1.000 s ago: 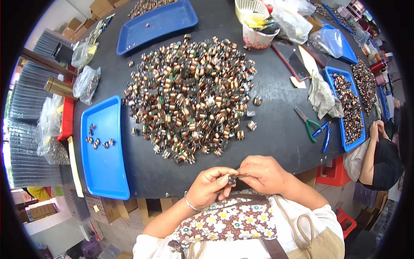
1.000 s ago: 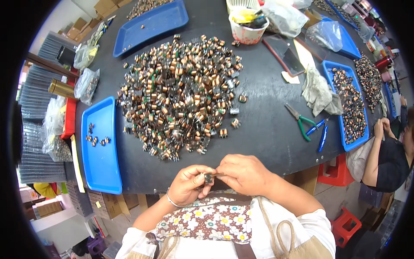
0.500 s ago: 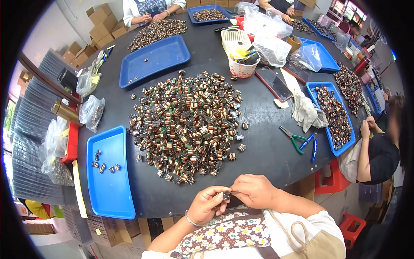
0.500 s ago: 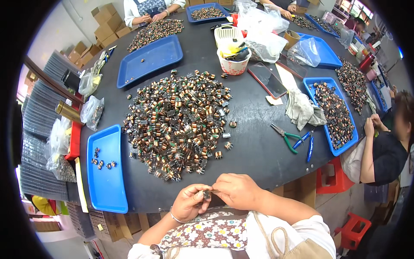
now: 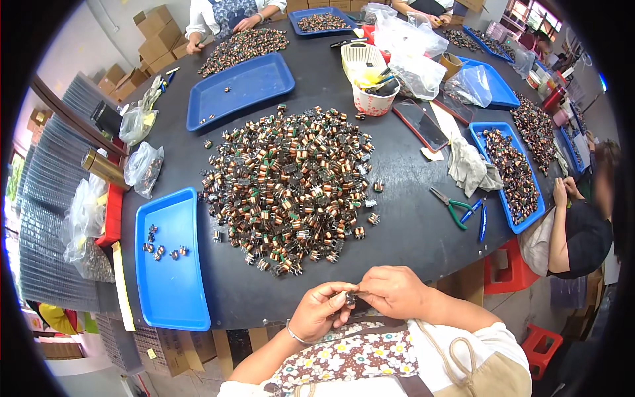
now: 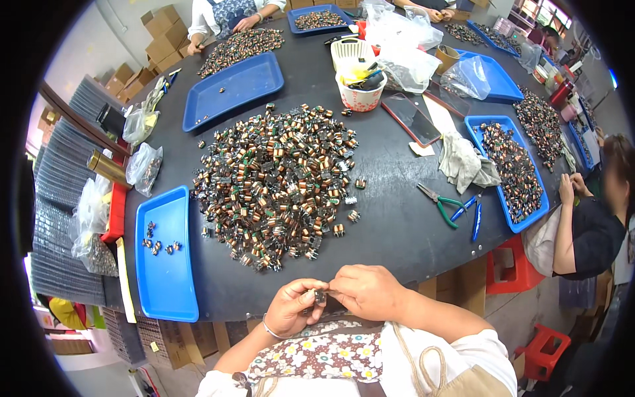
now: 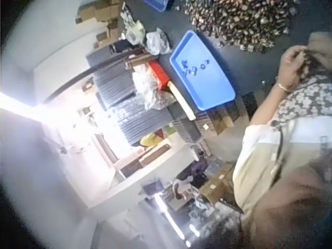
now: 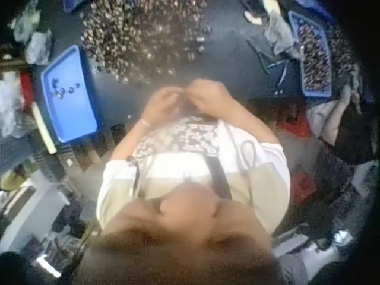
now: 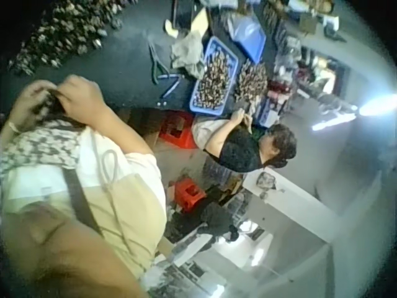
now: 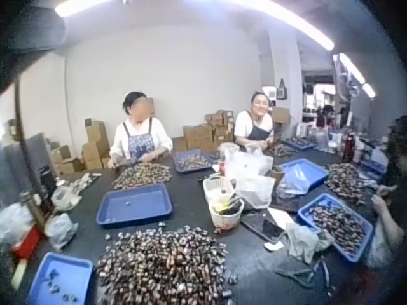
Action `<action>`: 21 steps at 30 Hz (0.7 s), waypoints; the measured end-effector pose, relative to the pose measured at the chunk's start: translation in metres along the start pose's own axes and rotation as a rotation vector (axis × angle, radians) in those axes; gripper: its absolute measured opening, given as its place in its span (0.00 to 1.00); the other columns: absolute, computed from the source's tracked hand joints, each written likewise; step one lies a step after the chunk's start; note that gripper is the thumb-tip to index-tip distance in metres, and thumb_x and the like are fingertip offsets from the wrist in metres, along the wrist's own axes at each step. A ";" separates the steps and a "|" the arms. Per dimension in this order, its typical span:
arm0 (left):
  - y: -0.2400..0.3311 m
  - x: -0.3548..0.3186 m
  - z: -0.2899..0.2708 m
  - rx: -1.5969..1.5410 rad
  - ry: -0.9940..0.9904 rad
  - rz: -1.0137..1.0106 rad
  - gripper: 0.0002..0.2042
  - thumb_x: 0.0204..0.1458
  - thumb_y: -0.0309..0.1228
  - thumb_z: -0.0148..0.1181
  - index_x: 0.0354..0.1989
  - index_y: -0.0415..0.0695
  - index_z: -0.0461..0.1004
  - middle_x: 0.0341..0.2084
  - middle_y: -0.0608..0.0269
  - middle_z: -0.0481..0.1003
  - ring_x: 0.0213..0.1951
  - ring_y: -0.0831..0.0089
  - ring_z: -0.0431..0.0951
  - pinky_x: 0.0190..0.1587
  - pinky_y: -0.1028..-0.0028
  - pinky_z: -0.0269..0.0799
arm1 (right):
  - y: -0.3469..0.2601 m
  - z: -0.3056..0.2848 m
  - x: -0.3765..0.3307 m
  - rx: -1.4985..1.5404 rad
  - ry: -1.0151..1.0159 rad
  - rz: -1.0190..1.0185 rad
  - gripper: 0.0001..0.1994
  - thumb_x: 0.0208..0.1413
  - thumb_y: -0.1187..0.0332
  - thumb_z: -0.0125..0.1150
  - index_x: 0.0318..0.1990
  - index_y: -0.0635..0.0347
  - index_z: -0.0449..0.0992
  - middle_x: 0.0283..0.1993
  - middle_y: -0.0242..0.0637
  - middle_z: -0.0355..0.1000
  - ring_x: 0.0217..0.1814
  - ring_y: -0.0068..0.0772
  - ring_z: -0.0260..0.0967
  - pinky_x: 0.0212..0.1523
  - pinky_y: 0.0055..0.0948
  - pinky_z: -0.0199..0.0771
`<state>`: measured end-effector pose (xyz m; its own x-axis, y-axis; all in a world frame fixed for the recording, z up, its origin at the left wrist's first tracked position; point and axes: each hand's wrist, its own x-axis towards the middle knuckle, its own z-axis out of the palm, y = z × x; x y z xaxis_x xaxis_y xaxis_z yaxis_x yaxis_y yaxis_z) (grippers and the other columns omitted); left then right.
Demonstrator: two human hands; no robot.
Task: The person manually wraps adhesive tape around electronic inductors from a pile on the table and places the wrapped components into a blue tray.
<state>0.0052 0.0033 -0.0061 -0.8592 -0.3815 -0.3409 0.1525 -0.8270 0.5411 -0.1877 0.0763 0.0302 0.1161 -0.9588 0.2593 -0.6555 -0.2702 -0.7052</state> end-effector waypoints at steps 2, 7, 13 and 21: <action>0.000 -0.001 0.000 -0.001 -0.005 0.011 0.12 0.56 0.29 0.53 0.47 0.38 0.70 0.29 0.57 0.72 0.24 0.75 0.71 0.20 0.81 0.63 | 0.000 0.000 0.002 0.005 -0.011 0.011 0.04 0.43 0.73 0.62 0.29 0.57 0.75 0.29 0.34 0.70 0.29 0.38 0.70 0.28 0.33 0.71; -0.001 -0.004 -0.007 -0.048 0.010 0.023 0.12 0.56 0.30 0.53 0.47 0.39 0.70 0.29 0.57 0.72 0.23 0.75 0.70 0.20 0.81 0.62 | 0.001 0.007 0.007 0.034 0.020 0.029 0.04 0.44 0.73 0.61 0.29 0.59 0.74 0.28 0.35 0.69 0.28 0.40 0.70 0.28 0.33 0.71; 0.003 -0.005 -0.010 -0.105 0.030 0.073 0.12 0.56 0.30 0.53 0.47 0.40 0.70 0.31 0.57 0.71 0.24 0.74 0.70 0.20 0.80 0.62 | 0.002 0.009 0.015 0.121 -0.021 0.046 0.04 0.45 0.78 0.59 0.31 0.63 0.74 0.27 0.39 0.71 0.27 0.40 0.71 0.26 0.31 0.71; 0.002 0.003 -0.012 -0.150 0.036 0.030 0.12 0.54 0.29 0.56 0.45 0.41 0.69 0.32 0.57 0.73 0.23 0.74 0.71 0.21 0.80 0.63 | 0.005 0.013 0.013 0.070 -0.077 0.050 0.04 0.47 0.72 0.58 0.31 0.59 0.73 0.28 0.35 0.69 0.27 0.39 0.70 0.28 0.33 0.71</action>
<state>0.0090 -0.0050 -0.0155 -0.8355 -0.4191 -0.3554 0.2511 -0.8665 0.4313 -0.1800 0.0619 0.0216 0.1436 -0.9744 0.1732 -0.6084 -0.2250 -0.7610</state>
